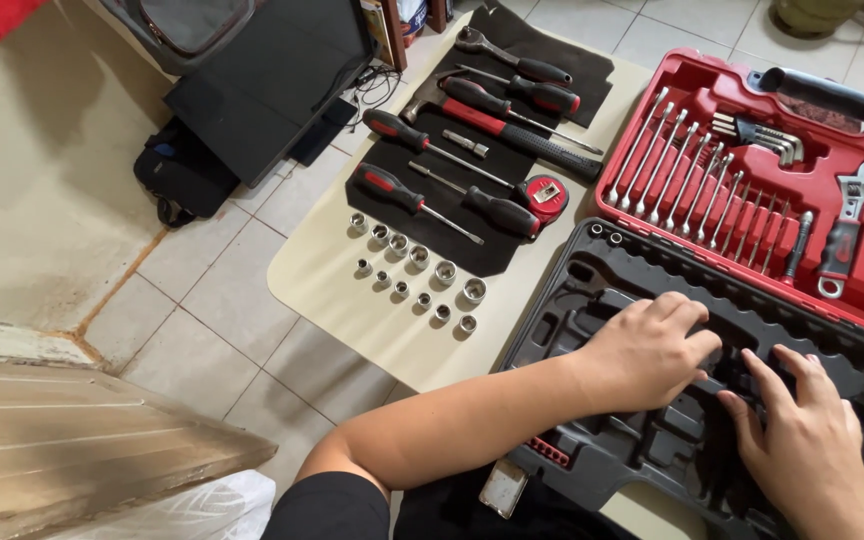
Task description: The person organizes a tool kit by picking up individual socket bits from a table and placing them into designated slots in a black plastic organizer tray. The person handles the bits one at a time, rotating them to fit into the tray.
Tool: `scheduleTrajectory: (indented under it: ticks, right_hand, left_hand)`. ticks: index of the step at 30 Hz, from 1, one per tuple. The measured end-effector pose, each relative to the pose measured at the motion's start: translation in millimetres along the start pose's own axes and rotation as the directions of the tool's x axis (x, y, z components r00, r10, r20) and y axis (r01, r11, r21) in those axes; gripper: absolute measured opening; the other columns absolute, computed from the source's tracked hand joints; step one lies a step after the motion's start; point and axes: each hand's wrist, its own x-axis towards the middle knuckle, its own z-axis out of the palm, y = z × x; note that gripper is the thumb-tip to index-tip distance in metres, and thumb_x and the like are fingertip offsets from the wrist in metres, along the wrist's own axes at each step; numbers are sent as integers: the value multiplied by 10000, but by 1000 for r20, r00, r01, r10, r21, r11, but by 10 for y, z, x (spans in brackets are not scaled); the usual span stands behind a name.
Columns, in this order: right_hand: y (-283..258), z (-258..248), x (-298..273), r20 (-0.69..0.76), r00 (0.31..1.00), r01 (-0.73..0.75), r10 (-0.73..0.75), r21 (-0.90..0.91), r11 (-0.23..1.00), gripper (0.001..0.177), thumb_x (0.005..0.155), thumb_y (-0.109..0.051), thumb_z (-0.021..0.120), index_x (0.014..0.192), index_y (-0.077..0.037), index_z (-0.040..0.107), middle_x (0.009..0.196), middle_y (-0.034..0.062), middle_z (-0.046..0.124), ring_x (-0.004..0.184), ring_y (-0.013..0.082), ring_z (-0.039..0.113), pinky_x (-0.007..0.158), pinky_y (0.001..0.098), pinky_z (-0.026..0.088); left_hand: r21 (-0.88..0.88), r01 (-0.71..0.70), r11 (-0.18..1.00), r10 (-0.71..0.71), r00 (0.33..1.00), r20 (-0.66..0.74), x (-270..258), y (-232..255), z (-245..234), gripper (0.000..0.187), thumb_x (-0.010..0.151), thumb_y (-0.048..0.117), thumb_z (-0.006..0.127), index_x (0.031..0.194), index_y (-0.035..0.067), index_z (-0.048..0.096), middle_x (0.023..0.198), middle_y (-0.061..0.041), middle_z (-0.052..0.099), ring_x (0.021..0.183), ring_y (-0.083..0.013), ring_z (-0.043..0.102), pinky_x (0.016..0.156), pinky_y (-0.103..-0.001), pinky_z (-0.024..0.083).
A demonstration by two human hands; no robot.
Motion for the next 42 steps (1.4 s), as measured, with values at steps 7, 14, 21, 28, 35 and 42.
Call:
scheduleTrajectory:
  ticks: [7, 14, 21, 28, 35, 42]
  right_hand:
    - [2, 56, -9, -2, 1000, -28, 28, -9, 1000, 623, 862, -508, 667, 1439, -272, 657, 1532, 57, 627, 1485, 287, 597, 952, 506, 603]
    - [-1, 49, -5, 6, 1000, -23, 23, -3, 1000, 616, 866, -513, 655, 1431, -268, 649, 1514, 68, 618, 1496, 304, 589, 904, 518, 612]
    - [-22, 36, -5, 16, 999, -30, 30, -8, 1000, 600, 875, -513, 647, 1422, -265, 651, 1516, 59, 613, 1507, 297, 580, 894, 517, 612]
    - [-22, 12, 8, 36, 999, -17, 18, -15, 1000, 605, 874, -514, 646, 1422, -257, 656, 1507, 81, 618, 1498, 314, 585, 905, 511, 623]
    - [-25, 35, -1, 27, 999, -25, 26, -31, 999, 600, 880, -509, 650, 1429, -267, 659, 1516, 69, 622, 1507, 291, 584, 913, 513, 624]
    - [-25, 28, 2, 41, 999, -31, 32, -25, 999, 598, 877, -499, 653, 1430, -272, 650, 1525, 65, 608, 1510, 297, 575, 905, 514, 622]
  left_hand:
    - [41, -22, 999, 26, 995, -101, -8, 41, -652, 350, 889, 334, 728, 1154, 109, 683, 1261, -134, 663, 1243, -333, 598, 965, -513, 560]
    - [52, 160, 986, -152, 979, -138, -255, -369, -1517, 317, 953, 269, 686, 1227, 109, 703, 1273, -139, 667, 1243, -329, 584, 1010, -534, 505]
    - [186, 314, 931, -223, 892, -392, -998, -1072, -2026, 251, 981, 173, 692, 1194, 42, 696, 1170, -122, 665, 1099, -320, 580, 991, -428, 493]
    - [93, 627, 774, -551, 738, -389, -1706, -1227, -2196, 274, 990, 141, 649, 1243, 40, 672, 1207, -96, 670, 1101, -305, 589, 920, -431, 531]
    - [16, 746, 666, -715, 645, -270, -2084, -1465, -1900, 343, 972, 106, 617, 1312, 89, 662, 1293, -71, 632, 1204, -303, 541, 1007, -449, 497]
    - [121, 706, 697, -641, 690, -337, -2161, -1617, -1758, 304, 934, 6, 623, 1207, 92, 726, 1132, -25, 739, 1063, -281, 594, 908, -398, 519]
